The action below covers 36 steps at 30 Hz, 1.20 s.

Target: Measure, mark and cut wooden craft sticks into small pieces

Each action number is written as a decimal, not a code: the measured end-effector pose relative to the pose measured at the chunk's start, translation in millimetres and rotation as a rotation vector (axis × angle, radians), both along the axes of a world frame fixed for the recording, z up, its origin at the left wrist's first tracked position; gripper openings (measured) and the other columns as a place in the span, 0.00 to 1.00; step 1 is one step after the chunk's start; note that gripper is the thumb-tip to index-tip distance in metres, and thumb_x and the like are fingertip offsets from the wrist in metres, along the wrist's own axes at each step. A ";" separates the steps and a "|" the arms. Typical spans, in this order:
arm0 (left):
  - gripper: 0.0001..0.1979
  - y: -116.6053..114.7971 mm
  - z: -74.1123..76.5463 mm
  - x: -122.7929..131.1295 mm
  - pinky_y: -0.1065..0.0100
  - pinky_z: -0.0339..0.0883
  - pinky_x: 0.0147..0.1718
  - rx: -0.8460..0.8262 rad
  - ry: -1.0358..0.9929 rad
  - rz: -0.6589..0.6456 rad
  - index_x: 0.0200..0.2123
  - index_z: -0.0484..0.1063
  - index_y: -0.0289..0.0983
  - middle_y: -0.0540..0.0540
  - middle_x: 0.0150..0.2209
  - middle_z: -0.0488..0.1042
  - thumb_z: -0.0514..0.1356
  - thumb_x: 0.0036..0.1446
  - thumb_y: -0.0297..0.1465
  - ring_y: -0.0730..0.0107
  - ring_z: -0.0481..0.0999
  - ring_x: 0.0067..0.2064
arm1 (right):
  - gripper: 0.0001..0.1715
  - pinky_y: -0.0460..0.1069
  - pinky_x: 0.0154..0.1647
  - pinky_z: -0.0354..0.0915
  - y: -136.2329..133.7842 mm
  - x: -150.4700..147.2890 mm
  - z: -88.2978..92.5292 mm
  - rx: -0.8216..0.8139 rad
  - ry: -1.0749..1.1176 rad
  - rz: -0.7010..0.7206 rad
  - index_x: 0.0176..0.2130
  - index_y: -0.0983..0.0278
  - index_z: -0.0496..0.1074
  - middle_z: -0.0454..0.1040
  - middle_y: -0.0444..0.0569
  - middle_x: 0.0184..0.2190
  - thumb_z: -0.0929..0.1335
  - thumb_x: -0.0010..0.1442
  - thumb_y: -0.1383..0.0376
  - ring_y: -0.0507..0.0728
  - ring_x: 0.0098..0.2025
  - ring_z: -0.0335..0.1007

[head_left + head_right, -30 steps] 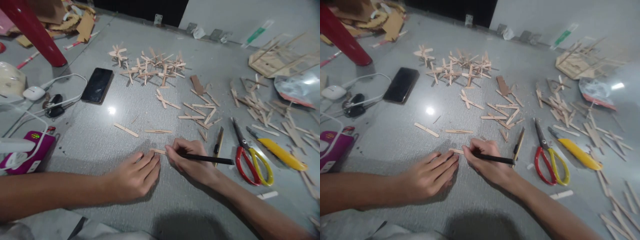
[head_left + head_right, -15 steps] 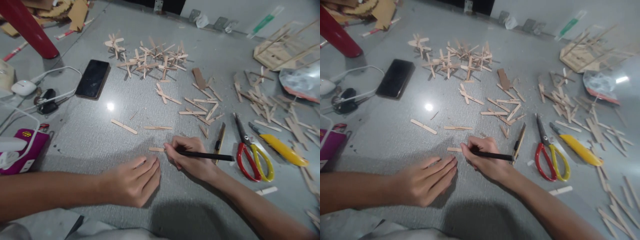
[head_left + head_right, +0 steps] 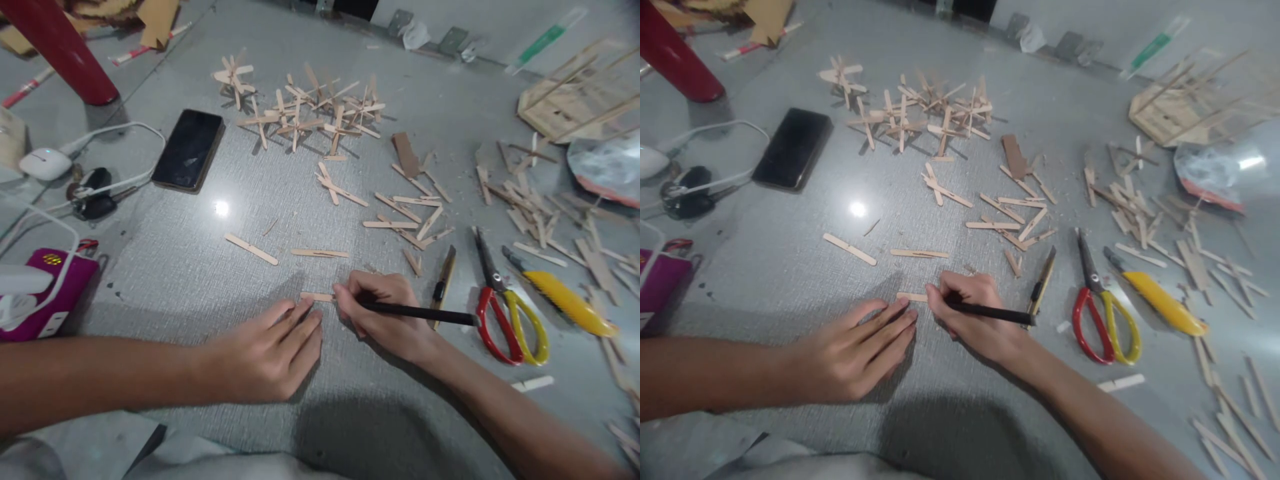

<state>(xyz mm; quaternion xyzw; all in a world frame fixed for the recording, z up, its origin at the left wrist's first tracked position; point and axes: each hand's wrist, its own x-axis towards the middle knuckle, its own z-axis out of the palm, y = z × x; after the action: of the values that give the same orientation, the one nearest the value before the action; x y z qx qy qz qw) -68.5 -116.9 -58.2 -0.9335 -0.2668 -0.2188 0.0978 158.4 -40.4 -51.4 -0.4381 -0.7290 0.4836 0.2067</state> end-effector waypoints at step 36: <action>0.11 -0.3 -3.1 -0.5 0.54 0.81 0.48 -0.004 -0.018 -0.008 0.47 0.79 0.22 0.29 0.49 0.83 0.61 0.67 0.24 0.45 0.83 0.54 | 0.27 0.46 0.17 0.52 -1.0 -1.8 0.6 0.133 0.001 0.033 0.19 0.60 0.60 0.63 0.38 0.12 0.68 0.69 0.65 0.47 0.14 0.56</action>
<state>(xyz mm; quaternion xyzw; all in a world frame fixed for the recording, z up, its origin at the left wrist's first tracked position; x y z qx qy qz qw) -69.0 -117.2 -61.3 -0.9328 -0.2641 -0.2271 0.0929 156.6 -41.3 -50.7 -0.4111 -0.7665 0.4378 0.2276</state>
